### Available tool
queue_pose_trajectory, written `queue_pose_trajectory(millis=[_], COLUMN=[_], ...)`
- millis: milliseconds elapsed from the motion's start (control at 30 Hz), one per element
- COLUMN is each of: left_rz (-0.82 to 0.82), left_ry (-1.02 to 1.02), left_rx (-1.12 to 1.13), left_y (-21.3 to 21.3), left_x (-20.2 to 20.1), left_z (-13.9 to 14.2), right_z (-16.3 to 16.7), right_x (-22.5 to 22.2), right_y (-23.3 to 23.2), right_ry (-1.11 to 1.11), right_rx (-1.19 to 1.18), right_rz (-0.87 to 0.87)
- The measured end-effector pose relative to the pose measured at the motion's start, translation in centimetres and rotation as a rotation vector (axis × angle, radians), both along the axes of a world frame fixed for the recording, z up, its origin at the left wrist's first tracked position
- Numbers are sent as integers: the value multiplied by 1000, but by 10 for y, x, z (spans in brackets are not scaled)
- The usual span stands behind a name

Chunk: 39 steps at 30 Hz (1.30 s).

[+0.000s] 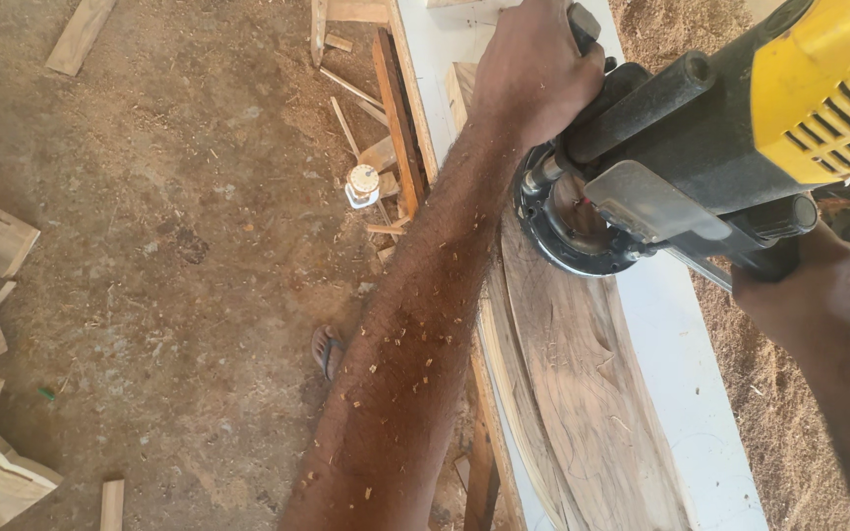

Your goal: The person uses a handheld electric router to carve a decorative pattern into a flat wooden board. They guide the tool along a pre-drawn outline, removing material to create a recessed design.

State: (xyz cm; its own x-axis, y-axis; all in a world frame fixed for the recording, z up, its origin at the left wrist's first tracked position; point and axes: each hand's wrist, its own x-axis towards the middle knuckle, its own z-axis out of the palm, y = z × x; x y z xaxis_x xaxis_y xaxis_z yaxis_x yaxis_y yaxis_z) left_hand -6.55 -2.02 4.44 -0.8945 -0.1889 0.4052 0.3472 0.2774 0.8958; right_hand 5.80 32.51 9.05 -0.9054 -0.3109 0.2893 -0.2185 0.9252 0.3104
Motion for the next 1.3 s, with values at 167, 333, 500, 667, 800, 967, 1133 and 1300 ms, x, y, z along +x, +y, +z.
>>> queue_pose_trajectory(millis=[167,333,500,667,800,967,1133,1300], left_rz=[23,-24,-14,-31,-42,-5,-8,19], left_ry=[89,54,143,132,141,105,69,-20], left_rx=[9,21,30,37,1,-32,51,-2], left_y=[-2,-4,-4,-2,-3,-3,-5,-8], left_x=[-2,-3,-4,-5,-5,-3,6,18], left_z=[0,-3,-7,-7,-7,-7,-5,1], right_z=[5,0,-7,-7,0,4,0,-3], right_x=[3,5,6,8,14,15,7,-2], right_y=[-11,-9,0,-2,-17,-29,-15,-2], right_ry=[12,6,0,13,9,6,-72,-92], right_rx=[21,26,49,26,31,-38,-60,-55], right_rz=[3,28,-45,-15,-70,17,-26,-13])
